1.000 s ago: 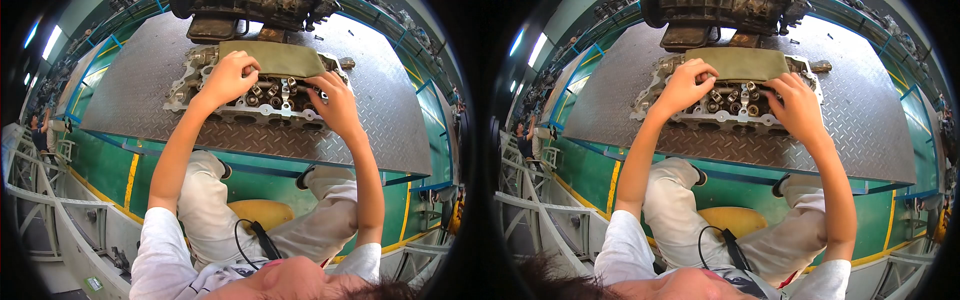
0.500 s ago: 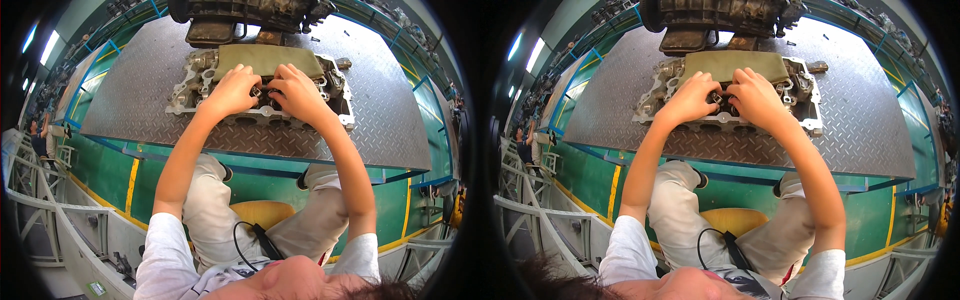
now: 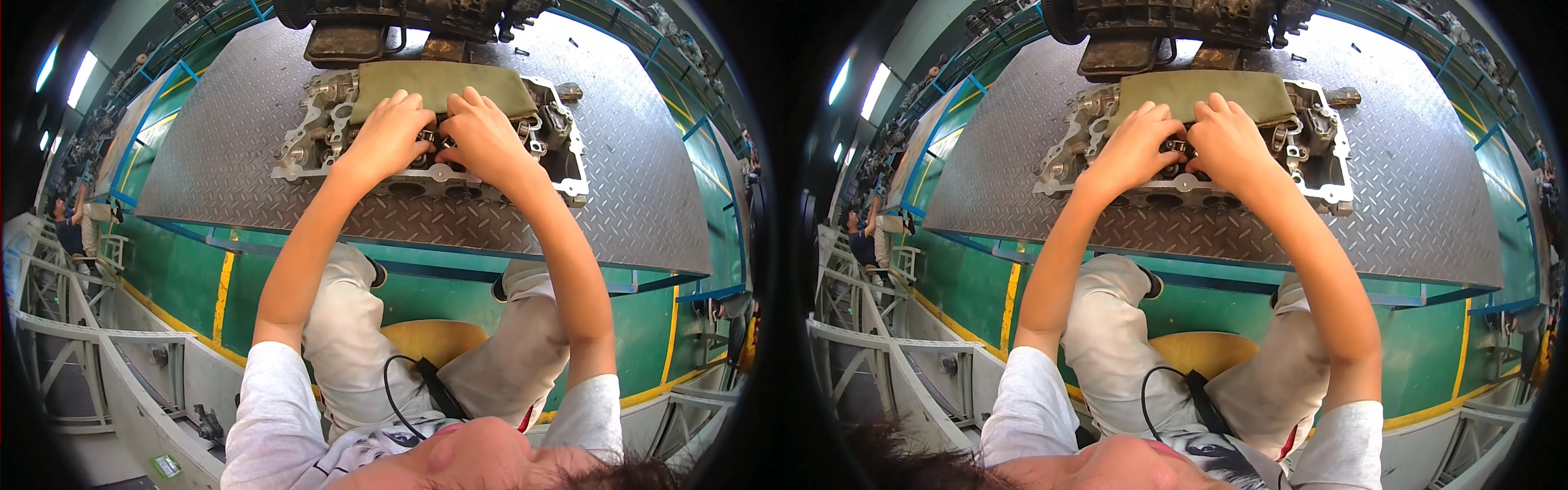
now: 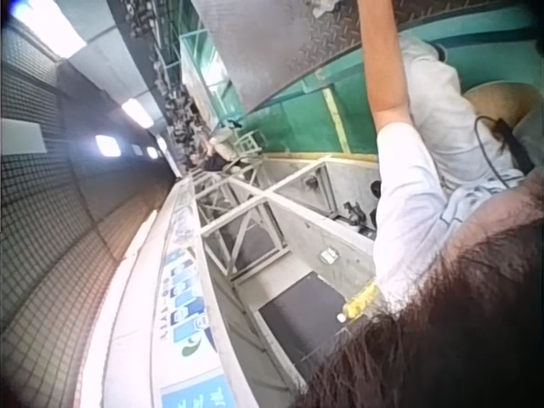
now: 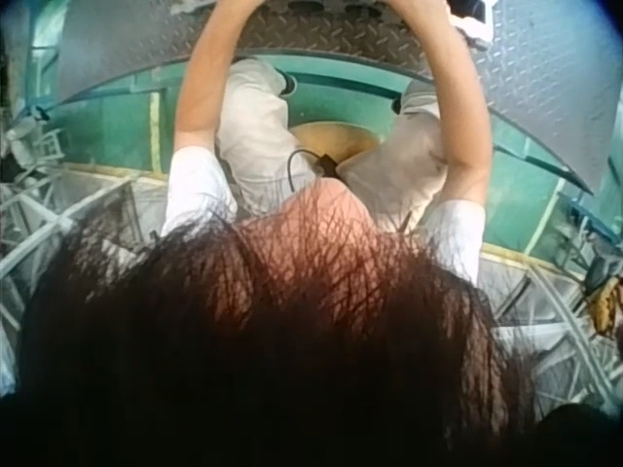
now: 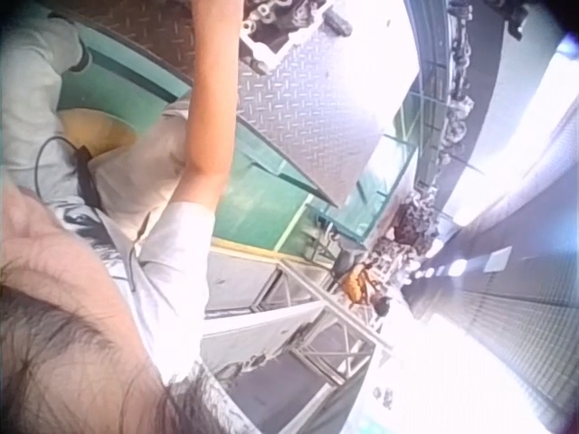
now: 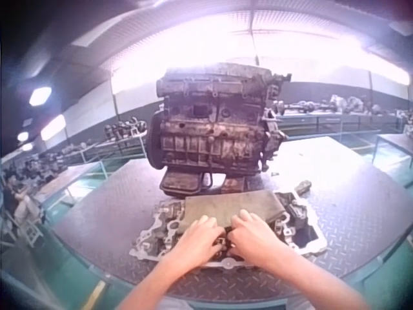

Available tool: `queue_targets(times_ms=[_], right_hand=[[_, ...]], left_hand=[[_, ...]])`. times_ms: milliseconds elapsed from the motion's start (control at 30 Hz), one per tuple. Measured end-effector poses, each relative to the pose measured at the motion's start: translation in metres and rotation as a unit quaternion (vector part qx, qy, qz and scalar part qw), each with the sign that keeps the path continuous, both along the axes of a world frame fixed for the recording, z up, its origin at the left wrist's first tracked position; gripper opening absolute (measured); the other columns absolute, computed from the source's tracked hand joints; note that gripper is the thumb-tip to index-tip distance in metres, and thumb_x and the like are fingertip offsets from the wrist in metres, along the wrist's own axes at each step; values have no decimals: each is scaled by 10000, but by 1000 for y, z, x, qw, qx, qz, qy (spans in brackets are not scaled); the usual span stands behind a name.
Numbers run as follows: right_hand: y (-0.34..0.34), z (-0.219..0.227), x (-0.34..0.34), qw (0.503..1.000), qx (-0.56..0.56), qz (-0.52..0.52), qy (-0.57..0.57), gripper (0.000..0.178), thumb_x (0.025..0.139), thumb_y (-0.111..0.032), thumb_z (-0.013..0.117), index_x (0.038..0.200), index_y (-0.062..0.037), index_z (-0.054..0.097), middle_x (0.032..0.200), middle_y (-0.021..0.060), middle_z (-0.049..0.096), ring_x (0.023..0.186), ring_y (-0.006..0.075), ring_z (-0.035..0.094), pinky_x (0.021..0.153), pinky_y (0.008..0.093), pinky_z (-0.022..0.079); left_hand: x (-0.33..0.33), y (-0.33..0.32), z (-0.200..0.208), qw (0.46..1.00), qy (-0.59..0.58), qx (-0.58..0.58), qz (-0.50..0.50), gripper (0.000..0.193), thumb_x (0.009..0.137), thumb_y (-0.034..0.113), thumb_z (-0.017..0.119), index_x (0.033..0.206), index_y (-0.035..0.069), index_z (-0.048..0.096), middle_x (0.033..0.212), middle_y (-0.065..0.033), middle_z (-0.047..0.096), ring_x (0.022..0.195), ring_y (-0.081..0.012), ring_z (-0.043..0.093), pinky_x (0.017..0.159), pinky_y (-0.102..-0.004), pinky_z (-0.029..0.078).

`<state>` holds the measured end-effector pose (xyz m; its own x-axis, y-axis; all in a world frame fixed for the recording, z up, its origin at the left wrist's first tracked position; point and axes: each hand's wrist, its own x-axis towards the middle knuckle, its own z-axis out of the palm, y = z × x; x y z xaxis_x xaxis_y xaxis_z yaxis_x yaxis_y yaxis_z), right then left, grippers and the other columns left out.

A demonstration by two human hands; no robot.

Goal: The person works on an engine head by hand, picking up and inserting small components into the ports while a covering material rests on top of the assembly.

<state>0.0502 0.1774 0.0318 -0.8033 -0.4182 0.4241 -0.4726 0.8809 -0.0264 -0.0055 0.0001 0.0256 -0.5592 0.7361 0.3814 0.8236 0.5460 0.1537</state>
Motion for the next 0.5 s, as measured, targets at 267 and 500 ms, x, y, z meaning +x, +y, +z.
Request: queue_targets(times_ms=[267, 500], right_hand=[[-2, -1, -6, 999, 29, -16, -23, 277, 633, -261, 839, 833, -101, 735, 944, 53, 586, 1002, 236, 508, 872, 333, 433], [-1, 0, -7, 999, 27, -7, -34, 320, 633, -264, 841, 851, -64, 719, 950, 58, 584, 1007, 237, 511, 877, 345, 433]], left_hand=[[1, 0, 0, 999, 41, 20, -2, 206, 732, 172, 755, 881, 52, 680, 889, -74, 529, 941, -266, 505, 840, -371, 433], [-2, 0, 1, 992, 53, 101, 53, 211, 685, 204, 736, 740, 36, 621, 804, -88, 533, 850, -271, 518, 766, -376, 442]])
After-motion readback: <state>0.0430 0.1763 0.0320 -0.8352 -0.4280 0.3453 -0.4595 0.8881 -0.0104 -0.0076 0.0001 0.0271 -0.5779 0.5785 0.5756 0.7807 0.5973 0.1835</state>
